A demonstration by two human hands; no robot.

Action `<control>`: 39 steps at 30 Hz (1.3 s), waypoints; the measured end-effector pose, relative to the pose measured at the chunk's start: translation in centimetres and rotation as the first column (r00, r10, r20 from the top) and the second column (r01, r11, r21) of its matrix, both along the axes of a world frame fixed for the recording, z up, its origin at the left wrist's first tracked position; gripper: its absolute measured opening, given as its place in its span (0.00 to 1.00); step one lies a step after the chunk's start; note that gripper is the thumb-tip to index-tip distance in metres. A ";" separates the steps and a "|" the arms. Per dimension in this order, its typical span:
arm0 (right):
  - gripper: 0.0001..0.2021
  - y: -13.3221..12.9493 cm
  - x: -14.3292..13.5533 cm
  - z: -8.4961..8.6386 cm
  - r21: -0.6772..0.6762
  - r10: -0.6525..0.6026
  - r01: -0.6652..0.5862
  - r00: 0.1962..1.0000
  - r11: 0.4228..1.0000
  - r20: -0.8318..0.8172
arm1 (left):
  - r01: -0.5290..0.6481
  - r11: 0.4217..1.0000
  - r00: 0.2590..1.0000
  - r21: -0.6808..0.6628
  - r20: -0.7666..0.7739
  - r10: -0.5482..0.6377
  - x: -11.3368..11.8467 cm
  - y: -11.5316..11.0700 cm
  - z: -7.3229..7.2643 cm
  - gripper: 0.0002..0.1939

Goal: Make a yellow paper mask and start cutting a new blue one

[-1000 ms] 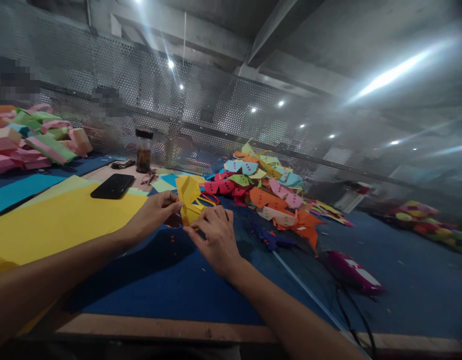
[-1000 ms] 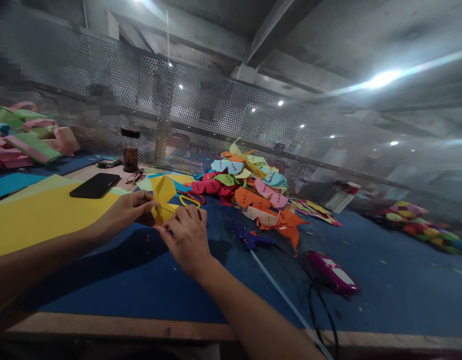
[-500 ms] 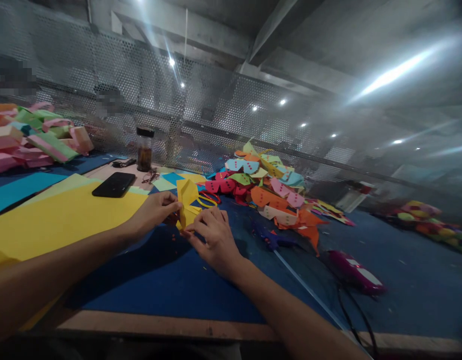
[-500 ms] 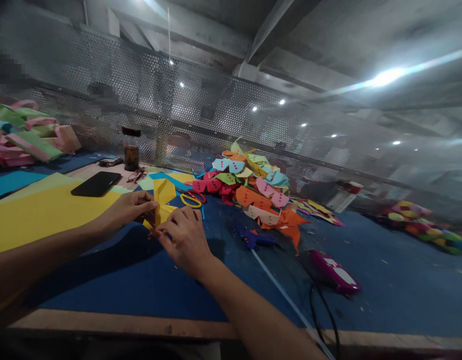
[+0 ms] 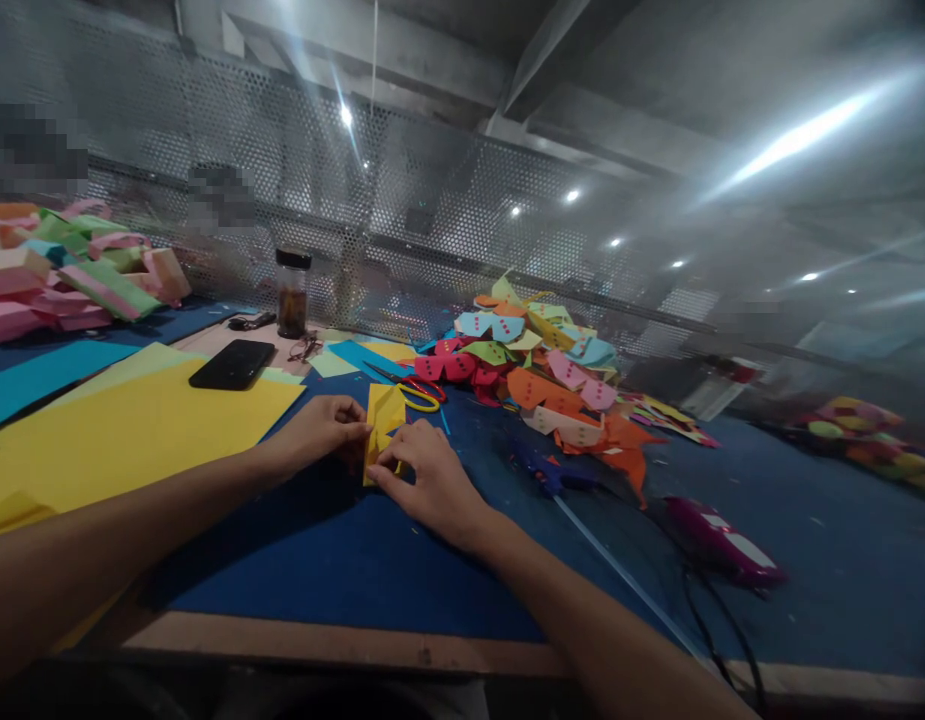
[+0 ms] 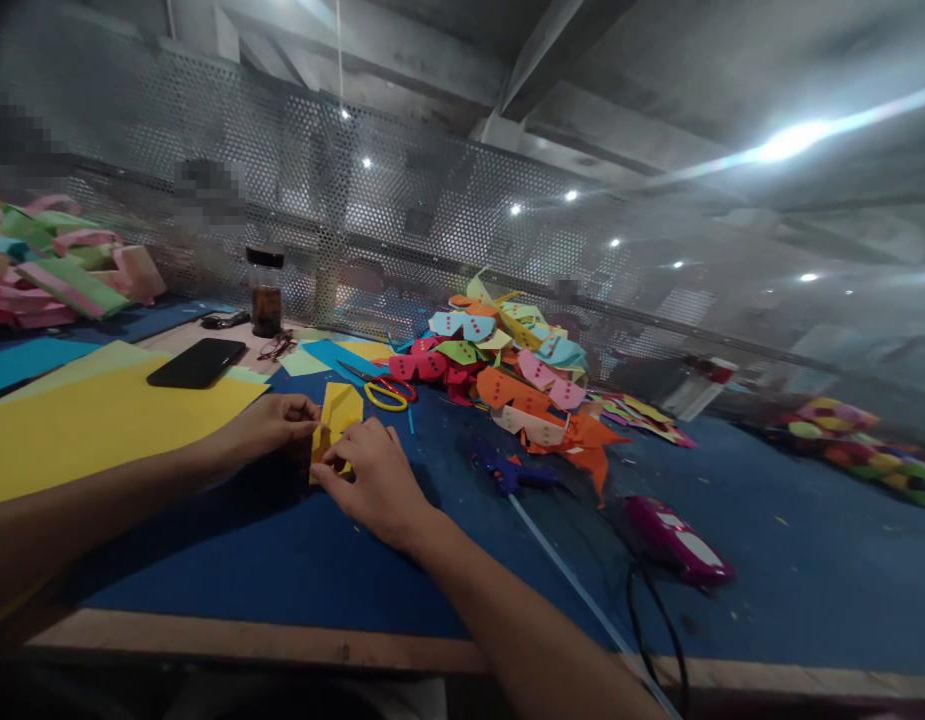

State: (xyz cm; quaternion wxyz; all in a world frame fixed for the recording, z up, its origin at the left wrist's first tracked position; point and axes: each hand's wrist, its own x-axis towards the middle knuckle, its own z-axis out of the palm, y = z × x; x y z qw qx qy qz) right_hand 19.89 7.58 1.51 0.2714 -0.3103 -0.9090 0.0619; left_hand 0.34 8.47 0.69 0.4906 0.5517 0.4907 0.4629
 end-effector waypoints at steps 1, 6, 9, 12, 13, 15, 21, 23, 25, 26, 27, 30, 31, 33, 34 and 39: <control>0.06 0.0 0.0 0.0 -0.015 -0.009 0.009 1.000 1.000 0.017 | 0.006 1.000 1.000 0.007 -0.011 -0.006 0.0 0.1 -0.1 0.16; 0.07 0.2 0.1 0.0 -0.043 0.003 0.000 0.998 0.999 0.064 | -0.001 0.998 0.997 0.058 -0.080 0.005 -0.1 0.2 -0.1 0.13; 0.08 0.1 0.0 0.0 -0.040 -0.002 0.005 0.997 0.999 0.074 | -0.012 0.997 0.994 0.077 -0.106 0.020 -0.3 0.2 -0.1 0.12; 0.09 0.1 -0.1 0.0 -0.032 -0.013 0.016 0.997 0.999 0.082 | -0.033 0.994 0.993 0.106 -0.108 0.044 -0.4 0.4 -0.4 0.14; 0.09 0.1 -0.1 0.0 -0.028 -0.016 0.019 0.996 0.999 0.083 | -0.037 0.992 0.993 0.117 -0.104 0.050 -0.4 0.5 -0.5 0.15; 0.10 0.1 -0.1 0.0 -0.017 -0.022 0.024 0.996 1.000 0.087 | -0.035 0.991 0.994 0.133 -0.098 0.048 -0.3 0.6 -0.8 0.15; 0.10 0.0 -0.2 -0.1 -0.011 -0.054 0.056 0.992 0.998 0.111 | 0.020 0.990 0.991 0.143 -0.135 -0.001 0.0 0.6 -1.1 0.13; 0.11 0.0 -0.2 0.0 -0.024 -0.064 0.067 0.991 0.997 0.118 | 0.037 0.988 0.988 0.149 -0.154 -0.014 0.0 0.4 -1.0 0.12; 0.11 -0.1 -0.3 0.1 -0.042 -0.070 0.075 0.991 0.996 0.113 | 0.048 0.986 0.985 0.159 -0.170 -0.020 0.0 0.3 -0.8 0.11; 0.11 -0.1 -0.3 0.1 -0.049 -0.069 0.075 0.992 0.996 0.108 | 0.051 0.985 0.984 0.165 -0.176 -0.021 0.0 0.2 -0.7 0.11; 0.11 -0.1 -0.3 0.1 -0.056 -0.068 0.074 0.992 0.996 0.102 | 0.054 0.984 0.983 0.172 -0.182 -0.022 0.0 0.2 -0.6 0.10; 0.11 -0.1 -0.3 0.1 -0.059 -0.063 0.069 0.994 0.996 0.093 | 0.063 0.980 0.978 0.191 -0.207 -0.022 0.0 0.1 -0.5 0.09; 0.11 -0.1 -0.3 0.1 -0.056 -0.063 0.069 0.994 0.996 0.092 | 0.065 0.979 0.976 0.195 -0.218 -0.021 0.0 0.1 -0.5 0.09; 0.10 -0.1 -0.3 0.1 -0.051 -0.068 0.073 0.993 0.996 0.095 | 0.063 0.978 0.970 0.196 -0.242 -0.014 0.0 0.1 -0.5 0.09; 0.11 -0.2 -0.3 0.1 -0.050 -0.070 0.076 0.993 0.996 0.098 | 0.060 0.979 0.967 0.194 -0.253 -0.009 -0.1 0.1 -0.5 0.09; 0.11 -0.2 -0.3 0.3 -0.062 -0.083 0.090 0.990 0.994 0.117 | 0.048 0.982 0.955 0.180 -0.297 0.007 -0.2 0.0 -0.4 0.09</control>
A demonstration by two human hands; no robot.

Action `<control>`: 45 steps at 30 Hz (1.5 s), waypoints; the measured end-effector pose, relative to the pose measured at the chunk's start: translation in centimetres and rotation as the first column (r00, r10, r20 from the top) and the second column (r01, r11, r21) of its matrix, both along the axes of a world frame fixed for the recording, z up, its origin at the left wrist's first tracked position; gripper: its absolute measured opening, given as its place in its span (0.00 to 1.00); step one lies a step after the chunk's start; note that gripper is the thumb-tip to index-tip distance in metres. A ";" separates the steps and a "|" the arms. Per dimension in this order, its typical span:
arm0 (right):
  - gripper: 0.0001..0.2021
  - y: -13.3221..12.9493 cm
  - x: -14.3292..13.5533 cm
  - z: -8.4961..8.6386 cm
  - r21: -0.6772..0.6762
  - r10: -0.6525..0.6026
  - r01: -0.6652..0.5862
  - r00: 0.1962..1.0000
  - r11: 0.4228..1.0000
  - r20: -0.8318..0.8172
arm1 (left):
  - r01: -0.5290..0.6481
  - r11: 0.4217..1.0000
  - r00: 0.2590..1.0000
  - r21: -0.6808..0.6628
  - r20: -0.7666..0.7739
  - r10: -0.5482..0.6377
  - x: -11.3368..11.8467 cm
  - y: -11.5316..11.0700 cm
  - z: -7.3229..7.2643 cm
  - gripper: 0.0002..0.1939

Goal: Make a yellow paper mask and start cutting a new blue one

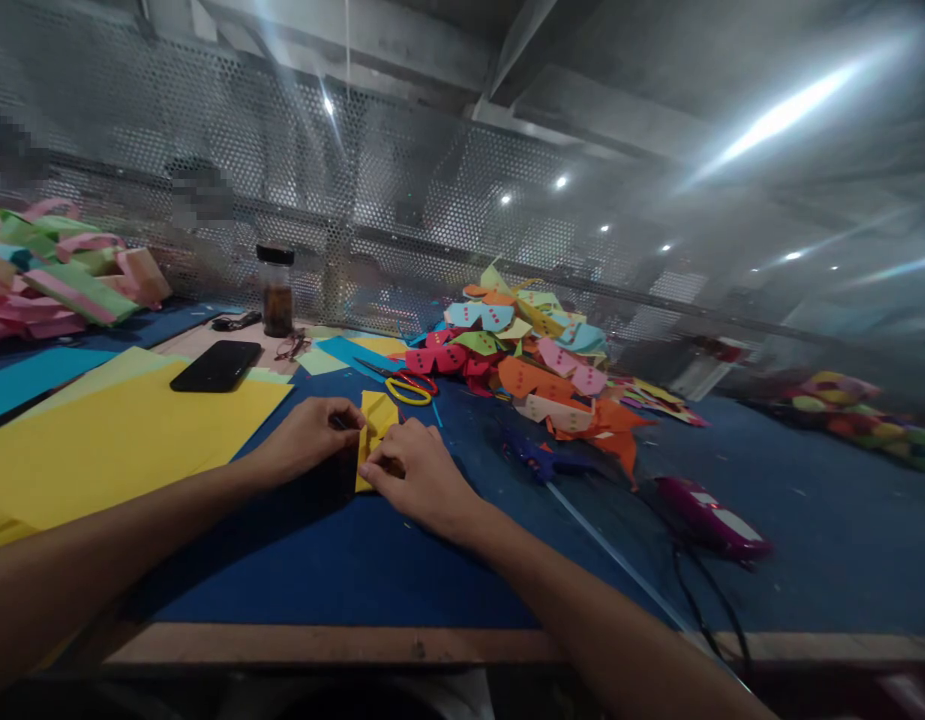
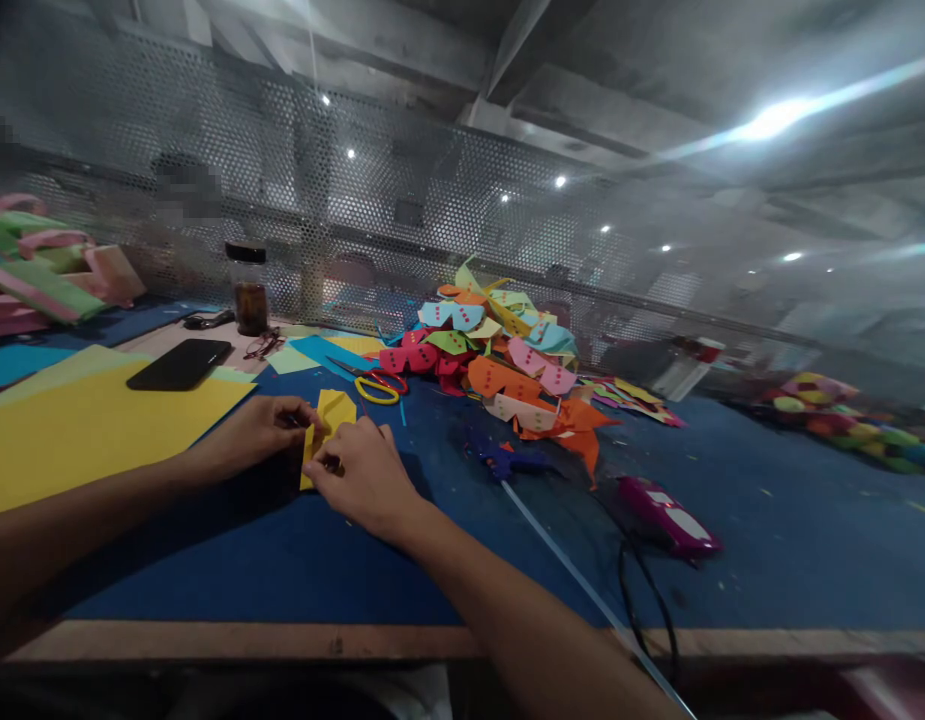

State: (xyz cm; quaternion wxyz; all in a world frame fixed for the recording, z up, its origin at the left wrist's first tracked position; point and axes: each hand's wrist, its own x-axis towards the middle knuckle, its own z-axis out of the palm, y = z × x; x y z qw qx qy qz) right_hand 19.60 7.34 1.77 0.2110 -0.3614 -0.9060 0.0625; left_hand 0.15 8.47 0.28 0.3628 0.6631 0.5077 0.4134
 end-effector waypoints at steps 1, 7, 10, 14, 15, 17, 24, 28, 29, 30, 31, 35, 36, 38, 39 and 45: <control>0.12 0.0 0.0 0.0 -0.006 -0.005 0.005 1.000 1.000 0.002 | 0.002 1.000 1.000 -0.004 -0.001 -0.002 0.0 0.0 0.1 0.10; 0.13 0.0 0.0 0.0 -0.038 -0.025 0.025 1.000 0.999 0.001 | -0.002 1.000 1.000 -0.007 0.007 0.002 0.1 -0.2 0.3 0.11; 0.12 0.1 0.0 0.0 -0.043 -0.034 0.034 0.999 0.998 0.011 | -0.020 1.000 1.000 -0.015 0.017 0.020 0.2 -0.3 0.6 0.12; 0.12 0.2 0.0 0.0 -0.043 -0.044 0.045 0.999 0.998 0.023 | -0.037 0.999 0.996 -0.031 0.084 0.039 0.6 -0.8 1.3 0.11; 0.12 0.2 0.0 0.0 -0.048 -0.049 0.050 0.999 0.998 0.024 | -0.026 0.998 0.993 -0.050 0.112 0.032 0.7 -0.9 1.4 0.11; 0.12 0.3 -0.1 -0.1 -0.055 -0.059 0.061 0.998 0.997 0.024 | -0.006 0.996 0.988 -0.084 0.153 0.019 0.8 -1.1 1.7 0.12; 0.11 0.3 -0.1 0.0 -0.081 -0.054 0.056 0.998 0.995 0.024 | 0.010 0.999 0.999 -0.044 0.053 -0.008 0.2 -0.5 0.8 0.12; 0.12 0.2 0.0 0.1 -0.102 -0.050 0.050 0.999 0.993 0.009 | 0.026 0.998 0.999 -0.050 0.045 -0.024 0.0 -0.1 0.4 0.12; 0.12 0.2 0.0 0.1 -0.102 -0.049 0.050 0.999 0.993 0.007 | 0.027 0.998 0.999 -0.052 0.046 -0.025 0.0 -0.1 0.3 0.12; 0.12 0.3 -0.1 0.0 -0.100 -0.051 0.051 0.999 0.994 0.005 | 0.028 0.998 0.998 -0.055 0.051 -0.025 0.0 -0.1 0.3 0.12; 0.12 0.3 -0.1 0.0 -0.096 -0.051 0.052 0.999 0.994 0.008 | 0.026 0.998 0.998 -0.055 0.059 -0.023 0.1 -0.1 0.4 0.12; 0.11 0.1 -0.1 0.0 -0.066 -0.057 0.057 0.998 0.996 -0.005 | -0.012 0.999 0.997 -0.033 0.070 0.014 0.3 -0.4 1.0 0.12; 0.11 0.0 -0.1 0.1 -0.054 -0.066 0.064 0.997 0.997 -0.033 | -0.027 0.999 0.997 -0.021 0.073 0.029 0.3 -0.6 1.2 0.12; 0.09 -0.1 -0.1 0.3 -0.027 -0.102 0.099 0.987 0.995 -0.126 | -0.060 0.998 0.992 0.002 0.115 0.059 0.3 -0.7 1.7 0.13; 0.08 -0.1 0.0 0.4 -0.018 -0.123 0.122 0.975 0.992 -0.185 | -0.083 0.996 0.985 0.014 0.154 0.080 0.3 -0.8 2.0 0.13; 0.16 0.7 0.5 0.6 -0.236 -0.304 0.214 0.829 0.948 -0.470 | -0.289 0.955 0.919 0.063 0.298 0.258 -0.1 -0.7 3.3 0.13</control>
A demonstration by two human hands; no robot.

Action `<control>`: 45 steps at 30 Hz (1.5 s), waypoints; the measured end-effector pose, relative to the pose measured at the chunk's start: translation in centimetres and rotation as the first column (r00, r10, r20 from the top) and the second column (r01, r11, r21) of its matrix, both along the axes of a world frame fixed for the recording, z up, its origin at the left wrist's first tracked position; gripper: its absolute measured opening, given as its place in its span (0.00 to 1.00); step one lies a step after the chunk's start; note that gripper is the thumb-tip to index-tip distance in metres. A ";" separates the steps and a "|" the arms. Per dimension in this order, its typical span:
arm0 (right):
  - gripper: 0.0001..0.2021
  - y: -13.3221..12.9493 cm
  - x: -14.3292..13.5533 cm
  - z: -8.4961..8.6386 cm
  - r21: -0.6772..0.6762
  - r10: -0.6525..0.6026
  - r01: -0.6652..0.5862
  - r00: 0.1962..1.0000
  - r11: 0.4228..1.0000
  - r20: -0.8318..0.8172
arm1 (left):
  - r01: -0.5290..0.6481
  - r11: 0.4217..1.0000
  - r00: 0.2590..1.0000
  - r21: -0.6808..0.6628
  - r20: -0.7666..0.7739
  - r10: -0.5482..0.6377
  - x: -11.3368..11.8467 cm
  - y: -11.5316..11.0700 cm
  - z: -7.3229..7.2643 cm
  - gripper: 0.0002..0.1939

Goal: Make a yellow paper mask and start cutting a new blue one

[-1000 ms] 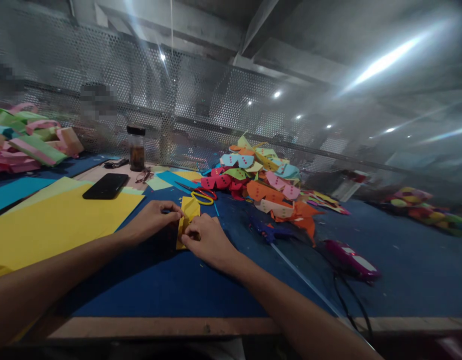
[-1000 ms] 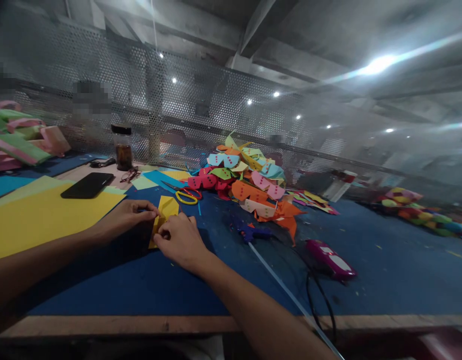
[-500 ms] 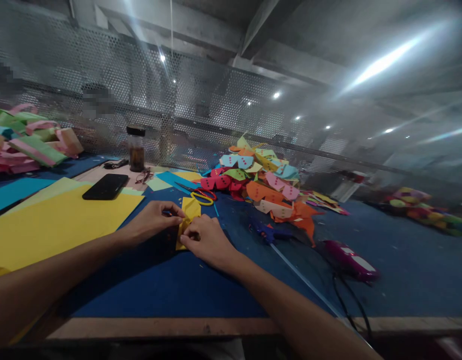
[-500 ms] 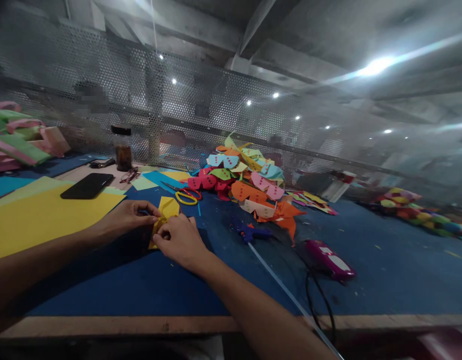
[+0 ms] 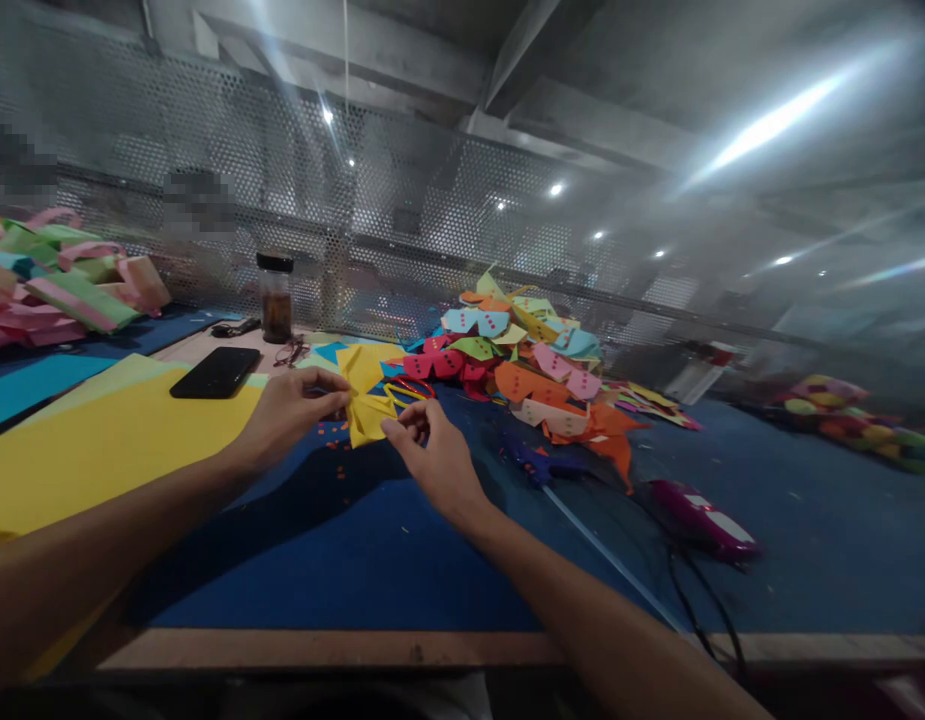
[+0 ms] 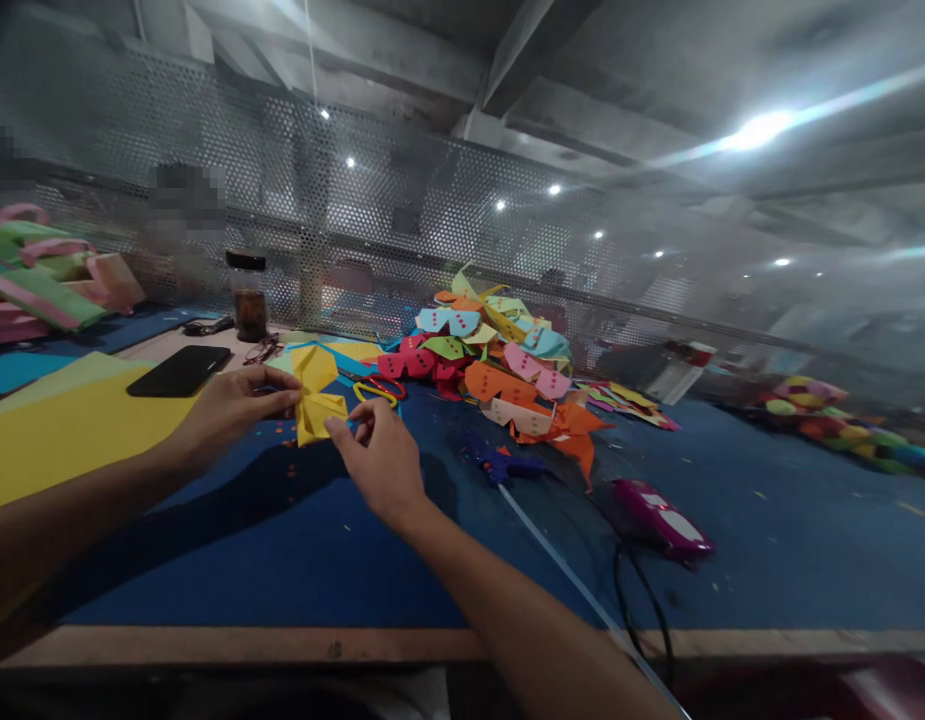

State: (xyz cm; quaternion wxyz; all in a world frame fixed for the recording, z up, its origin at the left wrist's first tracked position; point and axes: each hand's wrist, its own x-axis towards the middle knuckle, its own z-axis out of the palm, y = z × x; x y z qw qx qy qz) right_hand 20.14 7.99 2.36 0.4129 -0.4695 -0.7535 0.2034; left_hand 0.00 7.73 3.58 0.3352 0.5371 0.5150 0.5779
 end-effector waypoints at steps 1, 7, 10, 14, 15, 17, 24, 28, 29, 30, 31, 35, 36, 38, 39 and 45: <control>0.19 0.2 0.0 -0.1 -0.065 -0.004 0.001 0.999 0.998 -0.044 | -0.016 1.000 1.000 0.003 0.023 0.016 0.0 0.0 0.1 0.14; 0.23 0.0 -0.9 -0.6 -0.290 0.232 -0.286 0.950 0.913 -0.207 | -0.015 0.999 0.987 0.034 0.158 0.010 0.4 -0.5 0.0 0.16; 0.20 -0.2 -1.4 -0.7 -0.311 0.301 -0.375 0.917 0.873 -0.261 | 0.007 0.999 0.990 0.046 0.141 -0.013 0.8 -0.7 -0.3 0.16; 0.18 -0.1 -1.5 -0.9 -0.303 0.311 -0.395 0.905 0.867 -0.289 | 0.022 0.999 0.991 0.043 0.130 -0.028 1.1 -0.9 -0.5 0.17; 0.18 -0.1 -1.5 -0.9 -0.303 0.304 -0.388 0.908 0.870 -0.290 | 0.021 0.999 0.991 0.046 0.132 -0.027 1.1 -1.0 -0.5 0.17; 0.17 0.0 -1.4 -0.9 -0.311 0.288 -0.372 0.914 0.874 -0.285 | 0.023 0.998 0.990 0.050 0.137 -0.030 1.1 -1.0 -0.5 0.17; 0.17 -0.1 -1.3 -0.7 -0.307 0.307 -0.389 0.909 0.869 -0.282 | 0.016 0.999 0.990 0.033 0.142 -0.021 1.3 -1.3 0.0 0.16; 0.18 -0.1 -1.3 -0.7 -0.303 0.312 -0.395 0.906 0.867 -0.287 | 0.030 0.999 0.984 0.039 0.173 -0.036 1.4 -1.4 0.1 0.16; 0.18 0.0 -1.2 -0.7 -0.308 0.308 -0.389 0.910 0.868 -0.279 | 0.032 0.999 0.983 0.042 0.177 -0.039 1.4 -1.4 0.0 0.16; 0.17 0.0 -1.2 -0.7 -0.312 0.304 -0.382 0.914 0.870 -0.270 | 0.032 0.999 0.983 0.043 0.178 -0.039 1.4 -1.4 0.0 0.16; 0.17 0.0 -1.2 -0.7 -0.315 0.299 -0.374 0.917 0.872 -0.262 | 0.030 0.999 0.984 0.044 0.176 -0.037 1.3 -1.3 -0.1 0.17; 0.15 0.3 -1.1 -0.7 -0.328 0.274 -0.337 0.936 0.883 -0.223 | 0.040 0.998 0.982 0.054 0.182 -0.049 1.3 -1.1 -0.3 0.17; 0.15 0.3 -1.1 -0.7 -0.329 0.270 -0.330 0.938 0.885 -0.216 | 0.045 0.997 0.981 0.055 0.185 -0.055 1.3 -1.0 -0.3 0.17; 0.15 0.3 -1.1 -0.7 -0.334 0.268 -0.328 0.939 0.884 -0.214 | 0.046 0.997 0.981 0.057 0.184 -0.056 1.3 -1.0 -0.4 0.17; 0.15 0.3 -1.0 -0.7 -0.334 0.269 -0.330 0.938 0.883 -0.217 | 0.044 0.997 0.983 0.059 0.177 -0.054 1.3 -1.0 -0.4 0.17; 0.15 0.3 -1.1 -0.7 -0.331 0.269 -0.332 0.937 0.884 -0.220 | 0.031 0.998 0.981 0.054 0.187 -0.040 1.4 -1.2 -0.2 0.17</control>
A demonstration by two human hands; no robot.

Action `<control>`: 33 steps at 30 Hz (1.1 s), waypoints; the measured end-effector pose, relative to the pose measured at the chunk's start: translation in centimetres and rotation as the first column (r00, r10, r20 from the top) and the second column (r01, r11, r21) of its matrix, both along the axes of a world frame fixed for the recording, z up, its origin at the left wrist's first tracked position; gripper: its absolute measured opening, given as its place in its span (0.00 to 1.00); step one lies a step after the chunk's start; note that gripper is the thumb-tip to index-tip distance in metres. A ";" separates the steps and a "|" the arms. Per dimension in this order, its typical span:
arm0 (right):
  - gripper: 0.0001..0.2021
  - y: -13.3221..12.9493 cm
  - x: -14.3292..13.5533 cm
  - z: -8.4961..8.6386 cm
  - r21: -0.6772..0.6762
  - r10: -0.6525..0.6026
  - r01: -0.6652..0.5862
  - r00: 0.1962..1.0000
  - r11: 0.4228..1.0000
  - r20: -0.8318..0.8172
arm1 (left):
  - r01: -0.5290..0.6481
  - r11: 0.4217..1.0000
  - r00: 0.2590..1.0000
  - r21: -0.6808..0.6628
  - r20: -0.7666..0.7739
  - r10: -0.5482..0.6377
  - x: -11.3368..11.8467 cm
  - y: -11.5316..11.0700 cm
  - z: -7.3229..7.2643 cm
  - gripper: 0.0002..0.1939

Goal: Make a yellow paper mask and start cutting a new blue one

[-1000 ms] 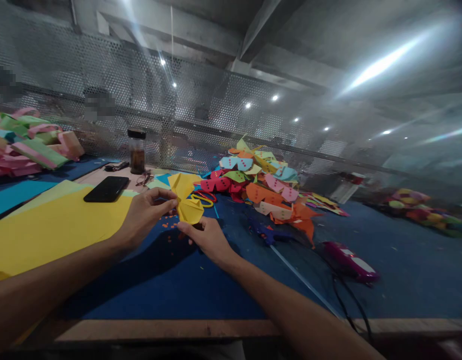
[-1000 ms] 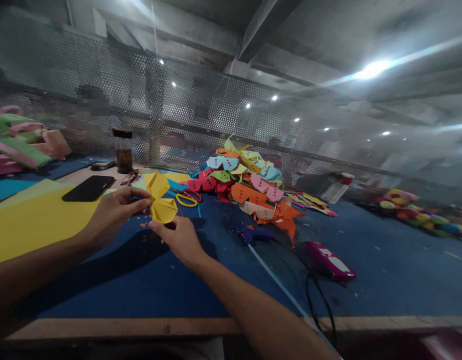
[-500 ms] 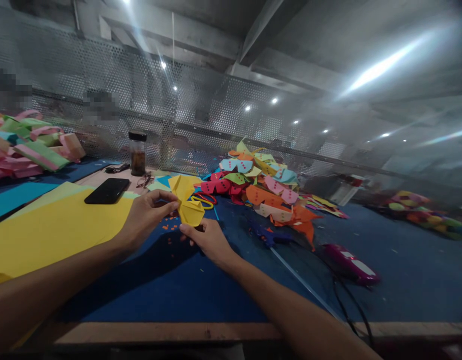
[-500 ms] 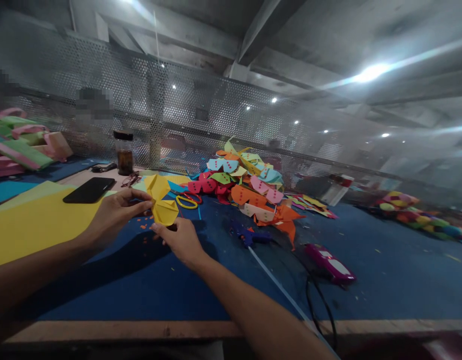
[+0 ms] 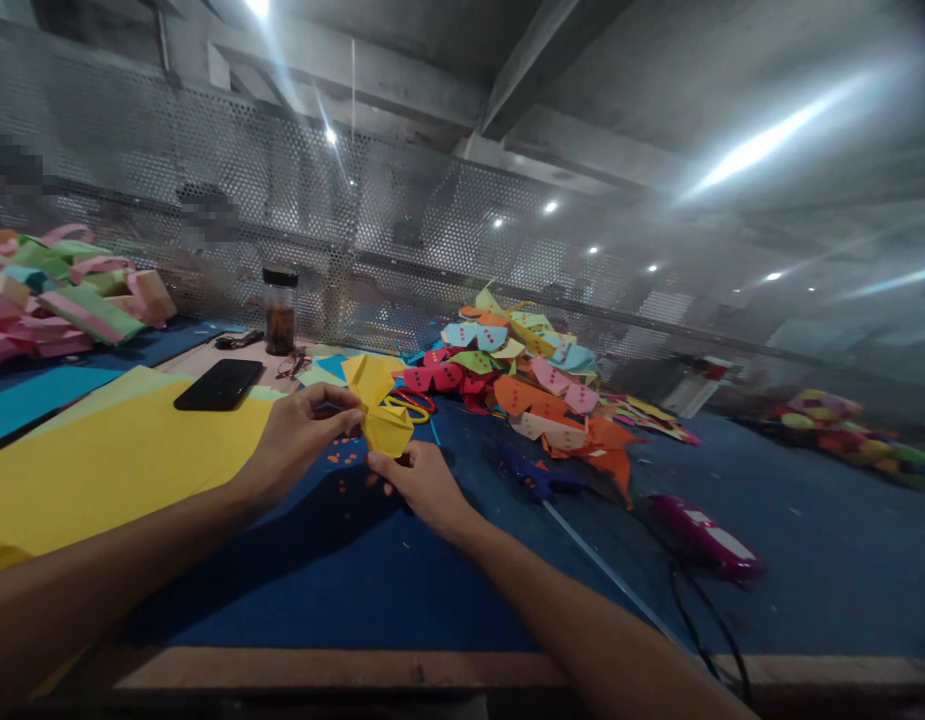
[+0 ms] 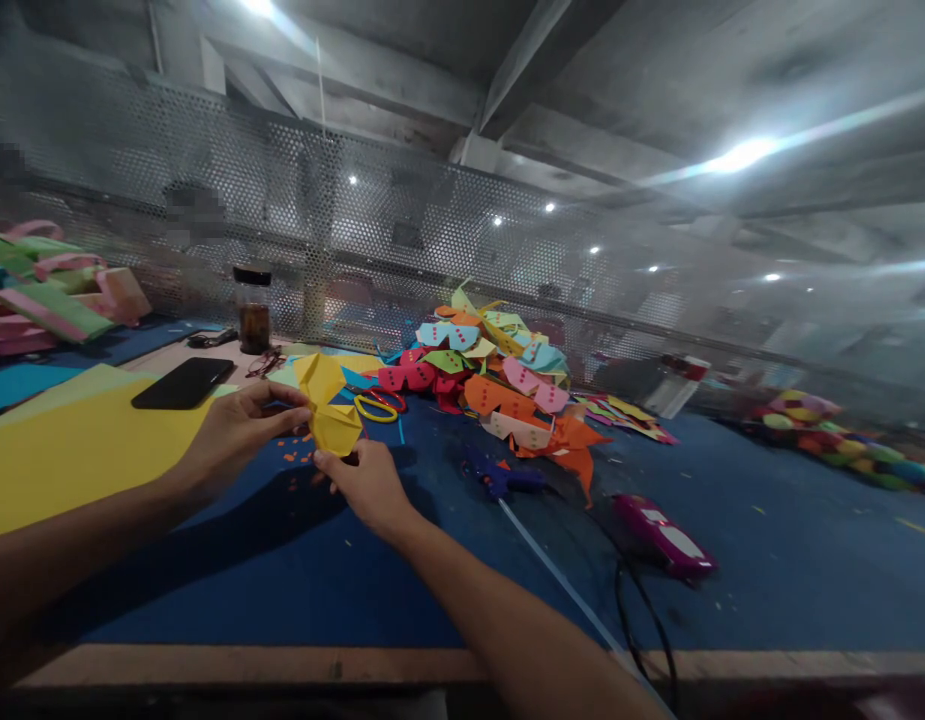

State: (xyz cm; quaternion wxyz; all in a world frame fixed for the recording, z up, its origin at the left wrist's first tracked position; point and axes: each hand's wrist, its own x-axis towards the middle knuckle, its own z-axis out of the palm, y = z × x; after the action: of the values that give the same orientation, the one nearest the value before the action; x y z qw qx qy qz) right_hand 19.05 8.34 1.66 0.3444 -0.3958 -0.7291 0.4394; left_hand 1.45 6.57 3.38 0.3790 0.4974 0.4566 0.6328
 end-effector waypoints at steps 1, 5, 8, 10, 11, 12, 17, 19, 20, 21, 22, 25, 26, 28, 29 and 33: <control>0.14 0.0 0.0 0.0 0.003 0.003 -0.003 1.000 1.000 -0.004 | -0.001 1.000 1.000 0.002 0.000 0.001 0.0 0.0 0.0 0.17; 0.12 0.2 -0.1 -0.2 0.006 0.011 -0.011 1.000 1.000 -0.005 | 0.008 1.000 1.000 0.001 0.002 -0.008 0.0 0.1 0.0 0.17; 0.13 0.2 -0.1 -0.2 0.004 0.014 -0.014 1.000 1.000 0.007 | 0.024 1.000 1.000 -0.012 0.002 -0.024 -0.1 0.1 0.0 0.17; 0.14 0.2 -0.1 -0.2 0.004 0.021 -0.021 1.000 1.000 0.013 | 0.025 1.000 1.000 -0.017 -0.005 -0.025 -0.2 0.1 -0.1 0.17; 0.15 0.2 -0.1 -0.2 0.006 0.025 -0.025 1.000 1.000 0.016 | 0.026 1.000 1.000 -0.014 -0.008 -0.026 -0.2 0.1 -0.1 0.17; 0.16 0.2 -0.1 -0.2 0.009 0.029 -0.029 0.999 1.000 0.020 | 0.028 1.000 1.000 -0.008 -0.011 -0.028 -0.2 0.1 -0.1 0.17; 0.18 0.4 0.1 -0.5 0.030 0.066 -0.067 0.998 0.997 0.017 | 0.043 0.999 0.999 0.007 -0.022 -0.043 -0.1 0.2 -0.3 0.16; 0.18 0.5 0.2 -0.6 0.028 0.070 -0.070 0.997 0.997 0.013 | 0.049 0.999 0.999 0.005 -0.021 -0.049 -0.1 0.3 -0.4 0.16; 0.18 0.6 0.2 -0.7 0.027 0.070 -0.070 0.997 0.997 0.011 | 0.052 0.999 0.998 0.006 -0.022 -0.052 -0.1 0.3 -0.5 0.17; 0.18 0.7 0.2 -0.7 0.024 0.071 -0.071 0.997 0.997 0.011 | 0.053 0.999 0.998 0.008 -0.027 -0.053 -0.2 0.4 -0.6 0.17; 0.18 0.7 0.2 -0.8 0.021 0.072 -0.073 0.997 0.997 0.009 | 0.055 0.998 0.998 0.011 -0.036 -0.055 -0.2 0.5 -0.6 0.18; 0.20 0.9 0.2 -0.7 0.012 0.088 -0.088 0.996 0.996 0.007 | 0.056 0.998 0.997 0.025 -0.055 -0.054 -0.3 0.6 -0.8 0.18; 0.20 0.9 0.2 -0.7 0.008 0.089 -0.089 0.996 0.996 0.000 | 0.052 0.998 0.997 0.027 -0.054 -0.051 -0.3 0.7 -0.8 0.18; 0.21 0.9 0.2 -0.6 -0.008 0.085 -0.085 0.996 0.996 -0.011 | 0.045 0.999 0.998 0.026 -0.048 -0.044 -0.3 0.7 -0.8 0.18; 0.21 0.9 0.2 -0.5 -0.019 0.082 -0.083 0.997 0.996 -0.014 | 0.042 0.999 0.998 0.026 -0.046 -0.041 -0.3 0.8 -0.8 0.17; 0.21 0.9 0.2 -0.5 -0.032 0.079 -0.080 0.997 0.996 -0.020 | 0.053 0.998 0.998 0.043 -0.033 -0.052 -0.3 0.8 -0.8 0.17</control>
State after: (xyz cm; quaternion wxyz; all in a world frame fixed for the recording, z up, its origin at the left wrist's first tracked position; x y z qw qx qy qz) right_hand 19.28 9.24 1.11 0.3270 -0.3678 -0.7338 0.4684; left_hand 1.14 7.39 2.55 0.3771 0.5277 0.4353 0.6244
